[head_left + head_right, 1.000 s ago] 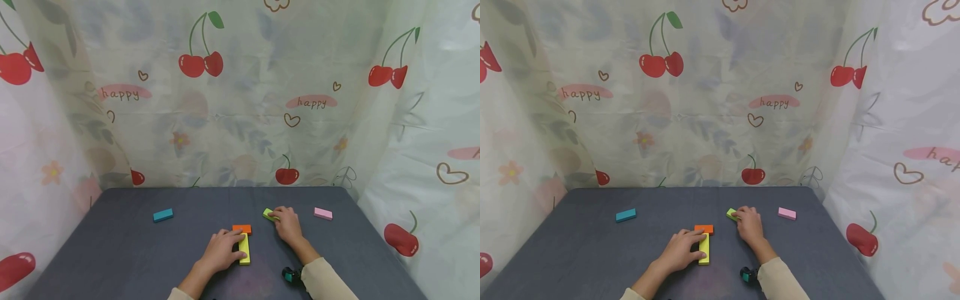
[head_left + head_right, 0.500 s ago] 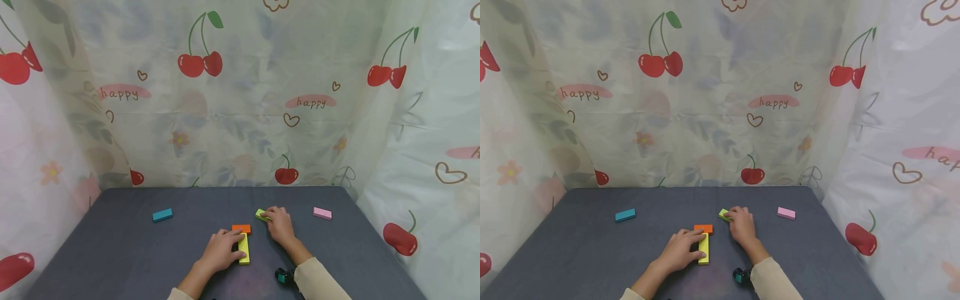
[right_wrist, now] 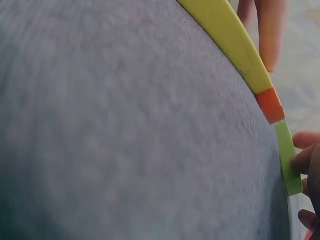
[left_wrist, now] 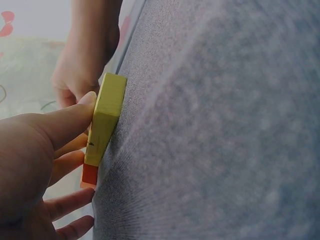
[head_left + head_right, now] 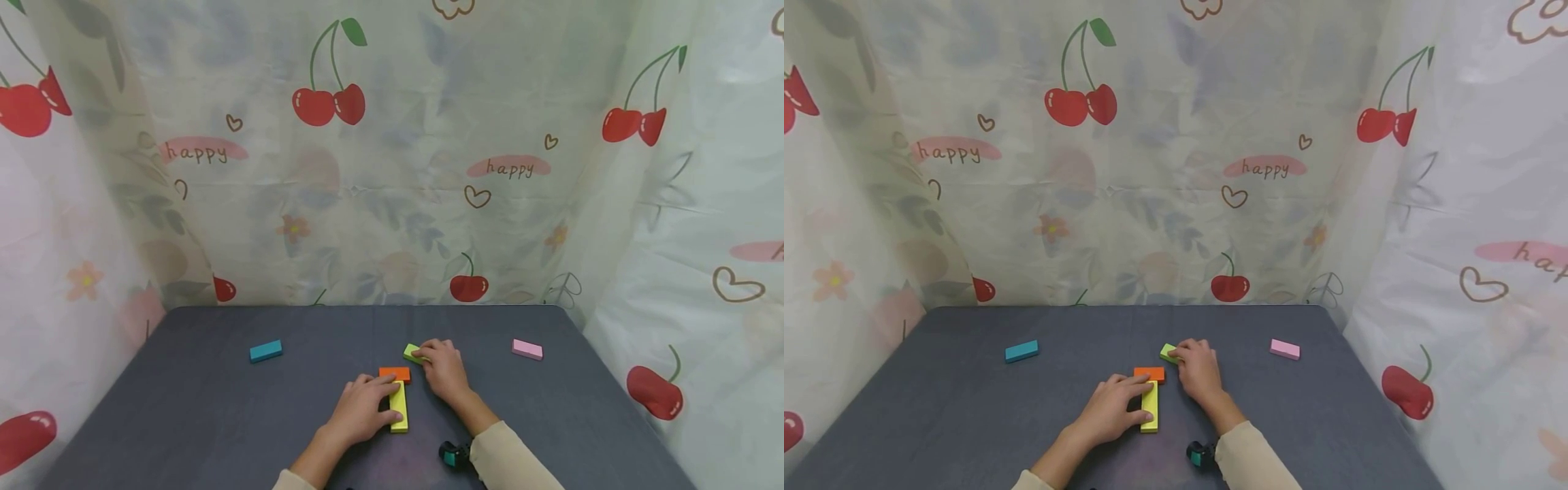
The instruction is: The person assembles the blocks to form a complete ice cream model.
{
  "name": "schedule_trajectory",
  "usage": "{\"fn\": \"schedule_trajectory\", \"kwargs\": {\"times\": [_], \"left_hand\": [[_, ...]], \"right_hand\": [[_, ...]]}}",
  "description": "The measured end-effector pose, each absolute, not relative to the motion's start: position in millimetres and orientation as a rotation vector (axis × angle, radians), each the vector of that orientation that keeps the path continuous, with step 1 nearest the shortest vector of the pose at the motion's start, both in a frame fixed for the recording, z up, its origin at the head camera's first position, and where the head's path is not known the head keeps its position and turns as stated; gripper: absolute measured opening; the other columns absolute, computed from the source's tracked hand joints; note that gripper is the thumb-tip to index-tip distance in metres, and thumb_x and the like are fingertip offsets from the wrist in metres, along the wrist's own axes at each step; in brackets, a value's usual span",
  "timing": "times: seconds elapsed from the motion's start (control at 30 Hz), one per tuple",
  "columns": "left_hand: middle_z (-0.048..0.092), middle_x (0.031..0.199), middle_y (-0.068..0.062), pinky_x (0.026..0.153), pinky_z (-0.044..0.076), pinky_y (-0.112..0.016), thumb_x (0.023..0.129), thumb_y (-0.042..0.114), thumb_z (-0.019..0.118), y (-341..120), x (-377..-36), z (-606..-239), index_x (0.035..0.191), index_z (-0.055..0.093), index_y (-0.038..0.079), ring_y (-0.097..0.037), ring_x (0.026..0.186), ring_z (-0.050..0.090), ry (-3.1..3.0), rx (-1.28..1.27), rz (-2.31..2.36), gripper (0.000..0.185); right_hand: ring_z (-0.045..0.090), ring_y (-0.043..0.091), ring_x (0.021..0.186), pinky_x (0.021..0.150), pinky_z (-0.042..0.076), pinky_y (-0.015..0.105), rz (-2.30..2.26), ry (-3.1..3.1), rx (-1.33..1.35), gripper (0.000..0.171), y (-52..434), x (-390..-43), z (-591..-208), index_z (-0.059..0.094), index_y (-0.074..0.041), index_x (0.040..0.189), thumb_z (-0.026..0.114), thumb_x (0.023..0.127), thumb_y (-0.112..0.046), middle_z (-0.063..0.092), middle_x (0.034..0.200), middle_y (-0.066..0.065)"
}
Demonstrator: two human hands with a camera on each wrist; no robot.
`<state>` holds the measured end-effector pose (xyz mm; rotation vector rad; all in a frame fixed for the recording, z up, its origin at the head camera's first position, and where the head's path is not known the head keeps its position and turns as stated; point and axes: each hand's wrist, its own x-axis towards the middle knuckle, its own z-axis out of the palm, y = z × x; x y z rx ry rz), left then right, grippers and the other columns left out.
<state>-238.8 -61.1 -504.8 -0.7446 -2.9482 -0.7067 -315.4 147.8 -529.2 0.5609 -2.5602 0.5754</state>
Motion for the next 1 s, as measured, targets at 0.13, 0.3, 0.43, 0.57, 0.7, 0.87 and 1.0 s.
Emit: {"fn": "schedule_trajectory", "kwargs": {"times": [0.13, 0.3, 0.43, 0.57, 0.7, 0.87, 1.0], "left_hand": [[0.055, 0.139, 0.003, 0.08, 0.039, -0.041, 0.082, 0.048, 0.073, -61, -239, -506, 0.129, 0.066, 0.022, -0.023, 0.111, 0.051, -2.938, -0.751, -0.706, 0.054], [0.054, 0.139, 0.003, 0.08, 0.039, -0.041, 0.083, 0.048, 0.073, -62, -240, -508, 0.13, 0.066, 0.022, -0.023, 0.111, 0.051, -2.939, -0.755, -0.706, 0.054], [0.054, 0.14, 0.003, 0.08, 0.039, -0.041, 0.083, 0.048, 0.073, -62, -241, -509, 0.13, 0.066, 0.022, -0.023, 0.111, 0.051, -2.938, -0.757, -0.707, 0.054], [0.053, 0.14, 0.004, 0.08, 0.039, -0.04, 0.083, 0.049, 0.072, -62, -242, -509, 0.13, 0.065, 0.022, -0.023, 0.111, 0.051, -2.941, -0.757, -0.709, 0.055], [0.053, 0.141, 0.004, 0.08, 0.039, -0.04, 0.083, 0.049, 0.072, -62, -242, -509, 0.131, 0.065, 0.023, -0.023, 0.112, 0.051, -2.945, -0.757, -0.705, 0.055], [0.054, 0.14, 0.004, 0.082, 0.04, -0.043, 0.083, 0.047, 0.073, -62, -239, -506, 0.131, 0.065, 0.022, -0.024, 0.113, 0.051, -2.946, -0.76, -0.714, 0.055], [0.054, 0.139, 0.003, 0.087, 0.041, -0.048, 0.084, 0.046, 0.073, -62, -238, -504, 0.131, 0.064, 0.02, -0.026, 0.118, 0.051, -2.945, -0.779, -0.724, 0.055]], "right_hand": [[0.054, 0.026, 0.091, 0.077, 0.043, 0.046, 0.587, -2.551, 0.592, 0.019, 142, -315, -529, 0.079, -0.016, 0.097, 0.075, 0.083, -0.004, 0.065, 0.099, 0.001], [0.054, 0.025, 0.091, 0.077, 0.043, 0.045, 0.601, -2.547, 0.616, 0.018, 137, -314, -530, 0.079, -0.017, 0.097, 0.076, 0.083, -0.006, 0.065, 0.099, 0.0], [0.054, 0.024, 0.091, 0.079, 0.043, 0.045, 0.624, -2.562, 0.625, 0.017, 133, -315, -531, 0.079, -0.017, 0.098, 0.075, 0.085, -0.008, 0.065, 0.1, 0.0], [0.054, 0.025, 0.092, 0.08, 0.043, 0.046, 0.653, -2.573, 0.647, 0.018, 130, -315, -530, 0.079, -0.017, 0.099, 0.073, 0.086, -0.006, 0.065, 0.102, 0.0], [0.054, 0.024, 0.092, 0.081, 0.043, 0.046, 0.67, -2.575, 0.668, 0.018, 128, -314, -529, 0.079, -0.017, 0.099, 0.072, 0.087, -0.006, 0.065, 0.102, 0.0], [0.053, 0.024, 0.094, 0.082, 0.042, 0.046, 0.711, -2.584, 0.678, 0.014, 127, -313, -526, 0.078, -0.016, 0.1, 0.072, 0.088, -0.012, 0.065, 0.104, 0.001], [0.053, 0.024, 0.096, 0.083, 0.041, 0.048, 0.738, -2.585, 0.726, 0.014, 127, -313, -527, 0.077, -0.016, 0.102, 0.072, 0.089, -0.013, 0.064, 0.107, 0.002]]}}
